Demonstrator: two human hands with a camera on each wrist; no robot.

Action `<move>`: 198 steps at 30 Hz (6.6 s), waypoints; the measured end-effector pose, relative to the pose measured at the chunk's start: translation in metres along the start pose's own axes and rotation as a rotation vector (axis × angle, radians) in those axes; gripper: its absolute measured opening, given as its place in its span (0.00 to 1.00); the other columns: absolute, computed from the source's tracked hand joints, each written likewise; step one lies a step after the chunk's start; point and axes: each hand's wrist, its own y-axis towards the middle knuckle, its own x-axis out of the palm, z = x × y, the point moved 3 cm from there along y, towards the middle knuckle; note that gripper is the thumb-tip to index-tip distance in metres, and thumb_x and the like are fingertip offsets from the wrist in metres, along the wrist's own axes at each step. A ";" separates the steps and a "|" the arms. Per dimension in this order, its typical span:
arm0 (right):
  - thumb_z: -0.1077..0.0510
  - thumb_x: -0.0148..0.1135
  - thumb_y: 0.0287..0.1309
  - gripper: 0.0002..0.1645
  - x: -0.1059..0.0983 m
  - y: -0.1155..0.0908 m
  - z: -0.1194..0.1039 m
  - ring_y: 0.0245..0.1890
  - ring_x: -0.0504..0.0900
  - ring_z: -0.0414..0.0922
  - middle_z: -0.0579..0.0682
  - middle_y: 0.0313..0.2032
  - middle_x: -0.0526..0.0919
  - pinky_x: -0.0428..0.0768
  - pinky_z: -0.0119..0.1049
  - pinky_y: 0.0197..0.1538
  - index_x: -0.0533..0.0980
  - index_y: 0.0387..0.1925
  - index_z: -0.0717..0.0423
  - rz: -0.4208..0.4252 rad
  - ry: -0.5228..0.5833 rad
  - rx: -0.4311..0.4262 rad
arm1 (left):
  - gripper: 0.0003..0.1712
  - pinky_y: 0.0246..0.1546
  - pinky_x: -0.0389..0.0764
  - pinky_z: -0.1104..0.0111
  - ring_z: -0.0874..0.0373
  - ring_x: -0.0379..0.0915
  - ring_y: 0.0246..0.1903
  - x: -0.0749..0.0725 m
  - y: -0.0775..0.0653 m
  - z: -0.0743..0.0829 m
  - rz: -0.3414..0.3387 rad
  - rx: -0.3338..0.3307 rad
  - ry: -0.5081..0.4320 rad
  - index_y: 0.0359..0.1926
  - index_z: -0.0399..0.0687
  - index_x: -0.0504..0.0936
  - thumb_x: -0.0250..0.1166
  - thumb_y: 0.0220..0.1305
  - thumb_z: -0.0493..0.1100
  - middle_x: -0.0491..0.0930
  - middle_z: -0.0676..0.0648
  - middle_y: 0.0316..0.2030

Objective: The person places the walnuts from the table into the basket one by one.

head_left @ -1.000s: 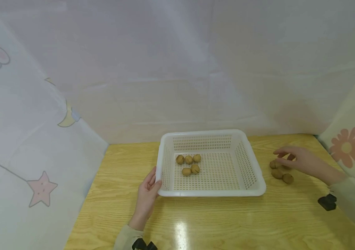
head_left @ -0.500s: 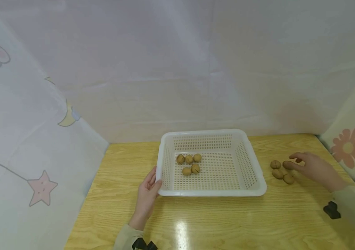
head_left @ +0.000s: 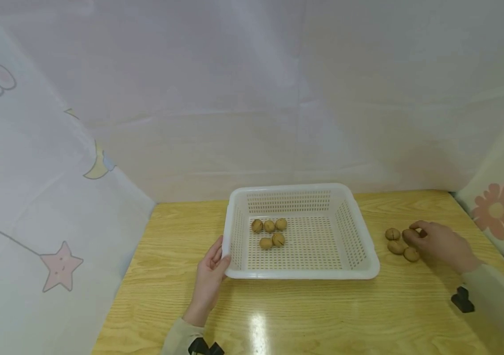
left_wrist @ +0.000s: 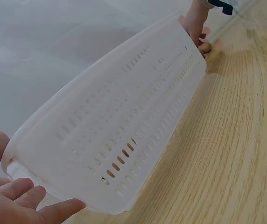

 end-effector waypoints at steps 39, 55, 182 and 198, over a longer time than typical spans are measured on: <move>0.48 0.65 0.72 0.22 -0.063 -0.011 -0.108 0.34 0.81 0.42 0.58 0.48 0.86 0.77 0.34 0.28 0.78 0.56 0.60 0.136 0.050 -0.197 | 0.36 0.62 0.78 0.50 0.35 0.63 0.72 0.000 0.000 0.000 0.007 -0.008 0.011 0.80 0.35 0.54 0.55 0.78 0.31 0.61 0.31 0.76; 0.45 0.68 0.70 0.21 -0.077 0.017 -0.186 0.37 0.79 0.41 0.45 0.48 0.85 0.79 0.36 0.33 0.81 0.58 0.51 0.097 0.004 -0.337 | 0.36 0.62 0.79 0.50 0.35 0.63 0.72 -0.001 0.000 0.001 0.004 -0.006 0.015 0.81 0.35 0.54 0.54 0.78 0.31 0.61 0.31 0.76; 0.47 0.61 0.75 0.31 -0.004 0.024 -0.020 0.45 0.83 0.59 0.66 0.48 0.82 0.84 0.52 0.41 0.74 0.61 0.71 -0.158 0.108 -0.077 | 0.35 0.62 0.79 0.47 0.32 0.65 0.70 0.000 0.000 0.000 0.005 -0.013 0.005 0.80 0.36 0.56 0.54 0.77 0.31 0.63 0.30 0.74; 0.45 0.63 0.73 0.31 -0.028 0.022 -0.045 0.42 0.84 0.55 0.62 0.48 0.84 0.85 0.51 0.41 0.77 0.61 0.68 -0.056 0.108 -0.160 | 0.36 0.63 0.78 0.50 0.33 0.64 0.71 -0.001 0.001 0.000 -0.006 -0.004 0.012 0.81 0.36 0.54 0.55 0.77 0.31 0.62 0.29 0.75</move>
